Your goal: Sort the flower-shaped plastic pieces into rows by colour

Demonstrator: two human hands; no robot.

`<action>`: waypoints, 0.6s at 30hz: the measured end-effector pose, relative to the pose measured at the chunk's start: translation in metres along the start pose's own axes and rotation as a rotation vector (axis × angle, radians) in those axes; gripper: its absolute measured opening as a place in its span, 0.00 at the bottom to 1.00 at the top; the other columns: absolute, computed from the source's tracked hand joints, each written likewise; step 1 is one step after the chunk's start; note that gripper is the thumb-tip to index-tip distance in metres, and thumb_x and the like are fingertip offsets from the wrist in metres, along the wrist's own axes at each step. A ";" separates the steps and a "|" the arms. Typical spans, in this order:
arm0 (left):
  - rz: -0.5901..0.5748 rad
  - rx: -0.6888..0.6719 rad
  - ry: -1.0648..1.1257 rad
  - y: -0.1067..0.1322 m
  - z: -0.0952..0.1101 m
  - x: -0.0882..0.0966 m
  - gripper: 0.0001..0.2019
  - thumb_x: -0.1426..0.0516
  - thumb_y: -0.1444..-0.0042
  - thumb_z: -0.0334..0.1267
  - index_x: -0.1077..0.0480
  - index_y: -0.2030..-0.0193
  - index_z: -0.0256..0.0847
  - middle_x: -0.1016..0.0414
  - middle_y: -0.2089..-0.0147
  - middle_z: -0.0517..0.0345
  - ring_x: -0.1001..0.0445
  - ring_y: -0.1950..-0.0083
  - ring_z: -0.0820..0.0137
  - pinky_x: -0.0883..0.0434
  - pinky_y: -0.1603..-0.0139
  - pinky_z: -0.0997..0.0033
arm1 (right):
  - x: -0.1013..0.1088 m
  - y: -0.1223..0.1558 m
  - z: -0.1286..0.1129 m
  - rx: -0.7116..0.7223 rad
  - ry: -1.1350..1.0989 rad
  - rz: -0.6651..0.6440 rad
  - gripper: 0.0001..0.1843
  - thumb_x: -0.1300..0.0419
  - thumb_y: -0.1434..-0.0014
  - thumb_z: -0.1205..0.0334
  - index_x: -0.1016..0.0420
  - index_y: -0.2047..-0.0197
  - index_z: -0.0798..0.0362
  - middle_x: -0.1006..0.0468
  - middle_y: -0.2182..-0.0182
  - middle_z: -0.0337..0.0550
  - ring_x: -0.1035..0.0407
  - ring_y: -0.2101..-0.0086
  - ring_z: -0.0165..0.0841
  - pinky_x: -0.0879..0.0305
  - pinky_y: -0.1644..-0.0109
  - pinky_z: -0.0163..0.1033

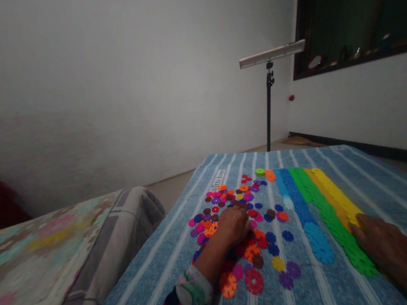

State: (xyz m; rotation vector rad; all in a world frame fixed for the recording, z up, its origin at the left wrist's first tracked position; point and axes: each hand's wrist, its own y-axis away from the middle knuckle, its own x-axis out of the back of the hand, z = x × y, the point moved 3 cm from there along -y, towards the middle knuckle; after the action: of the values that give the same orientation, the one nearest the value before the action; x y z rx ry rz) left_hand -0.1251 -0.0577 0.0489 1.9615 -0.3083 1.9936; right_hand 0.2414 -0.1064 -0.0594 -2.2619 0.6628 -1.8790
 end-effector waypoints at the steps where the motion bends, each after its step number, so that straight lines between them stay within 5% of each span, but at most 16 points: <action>1: 0.031 0.014 0.016 -0.009 -0.007 0.002 0.15 0.48 0.39 0.43 0.26 0.51 0.43 0.24 0.50 0.47 0.26 0.47 0.59 0.30 0.48 0.62 | 0.000 0.000 0.000 0.007 0.014 -0.001 0.23 0.57 0.36 0.50 0.25 0.62 0.51 0.21 0.65 0.56 0.26 0.57 0.51 0.29 0.58 0.52; 6: 0.094 0.114 0.009 -0.054 -0.036 0.006 0.26 0.48 0.39 0.53 0.33 0.39 0.44 0.34 0.38 0.43 0.35 0.37 0.54 0.34 0.40 0.55 | -0.001 0.000 0.000 -0.001 0.037 -0.026 0.25 0.59 0.36 0.50 0.25 0.59 0.53 0.20 0.61 0.56 0.25 0.59 0.49 0.29 0.57 0.52; 9: 0.014 0.132 0.022 -0.065 -0.045 -0.005 0.27 0.52 0.37 0.56 0.36 0.37 0.44 0.36 0.37 0.42 0.37 0.35 0.52 0.35 0.39 0.48 | -0.003 0.000 0.001 -0.001 0.055 -0.030 0.26 0.61 0.35 0.49 0.26 0.56 0.53 0.20 0.59 0.56 0.25 0.57 0.49 0.29 0.57 0.51; 14: -0.019 0.036 -0.012 -0.042 -0.046 -0.025 0.28 0.53 0.38 0.58 0.34 0.40 0.42 0.38 0.36 0.40 0.38 0.35 0.50 0.34 0.42 0.45 | -0.006 0.001 0.003 0.019 0.065 -0.032 0.25 0.61 0.35 0.49 0.26 0.57 0.53 0.20 0.60 0.55 0.25 0.59 0.48 0.29 0.57 0.50; 18: -0.033 -0.067 -0.080 -0.012 -0.039 -0.024 0.28 0.50 0.39 0.56 0.34 0.40 0.42 0.36 0.36 0.41 0.35 0.37 0.49 0.31 0.44 0.48 | -0.002 0.003 0.000 0.012 0.037 -0.018 0.28 0.62 0.35 0.49 0.26 0.55 0.55 0.21 0.59 0.59 0.26 0.58 0.51 0.30 0.59 0.52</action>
State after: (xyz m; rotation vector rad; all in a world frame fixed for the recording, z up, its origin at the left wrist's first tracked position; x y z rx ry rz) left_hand -0.1569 -0.0334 0.0231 1.9947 -0.3547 1.8640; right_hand 0.2401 -0.1081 -0.0624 -2.2380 0.6372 -1.9322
